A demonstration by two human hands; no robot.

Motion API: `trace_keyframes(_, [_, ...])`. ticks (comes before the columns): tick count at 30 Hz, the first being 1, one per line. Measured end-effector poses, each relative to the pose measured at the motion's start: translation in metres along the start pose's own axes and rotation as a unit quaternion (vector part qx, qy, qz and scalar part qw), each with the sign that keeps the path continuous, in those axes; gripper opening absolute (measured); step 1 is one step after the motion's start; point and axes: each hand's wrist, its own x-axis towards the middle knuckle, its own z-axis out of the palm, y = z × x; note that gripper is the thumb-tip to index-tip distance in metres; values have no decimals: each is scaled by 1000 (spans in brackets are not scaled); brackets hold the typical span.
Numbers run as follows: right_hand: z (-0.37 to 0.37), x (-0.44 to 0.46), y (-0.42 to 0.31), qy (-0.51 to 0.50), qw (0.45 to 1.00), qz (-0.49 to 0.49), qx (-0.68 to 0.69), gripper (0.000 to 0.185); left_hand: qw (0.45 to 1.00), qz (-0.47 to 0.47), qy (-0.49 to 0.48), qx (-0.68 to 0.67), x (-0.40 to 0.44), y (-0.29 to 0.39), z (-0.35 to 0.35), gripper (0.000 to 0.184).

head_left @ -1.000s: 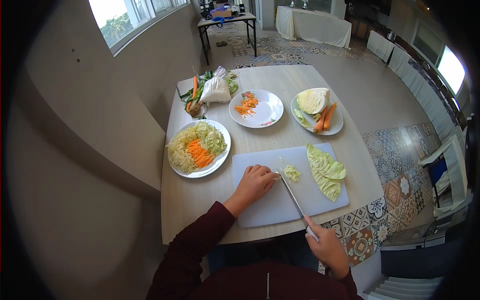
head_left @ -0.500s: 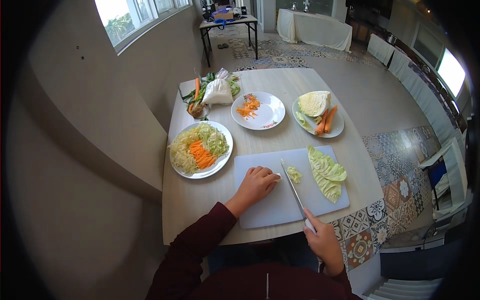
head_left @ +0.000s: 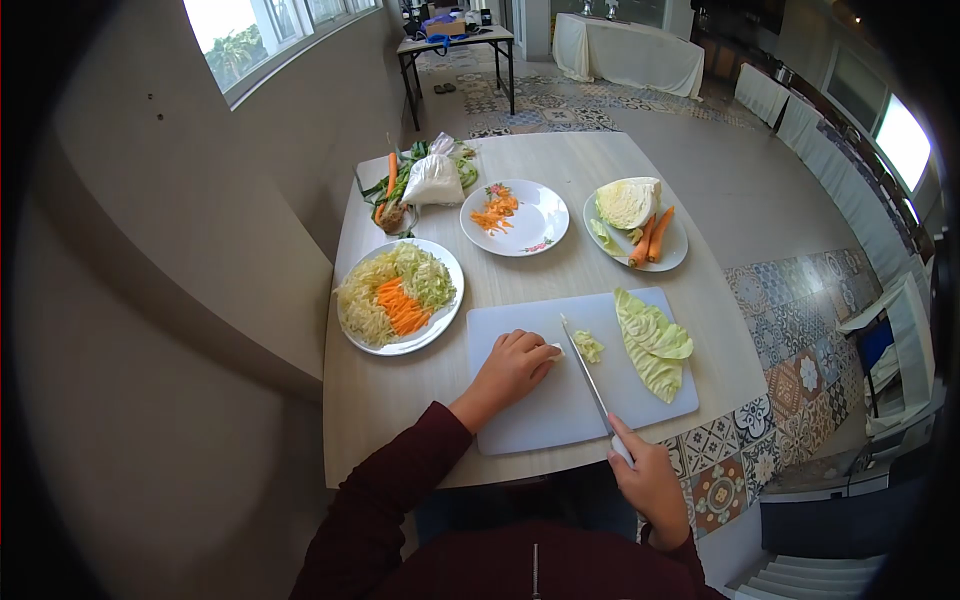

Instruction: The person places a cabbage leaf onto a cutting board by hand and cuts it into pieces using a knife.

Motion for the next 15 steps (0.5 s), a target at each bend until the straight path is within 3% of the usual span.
trace_keyframes(15, [1, -3, -13, -8, 1000, 0, 29, 52, 1000, 1, -8, 9, 0, 0, 0, 24])
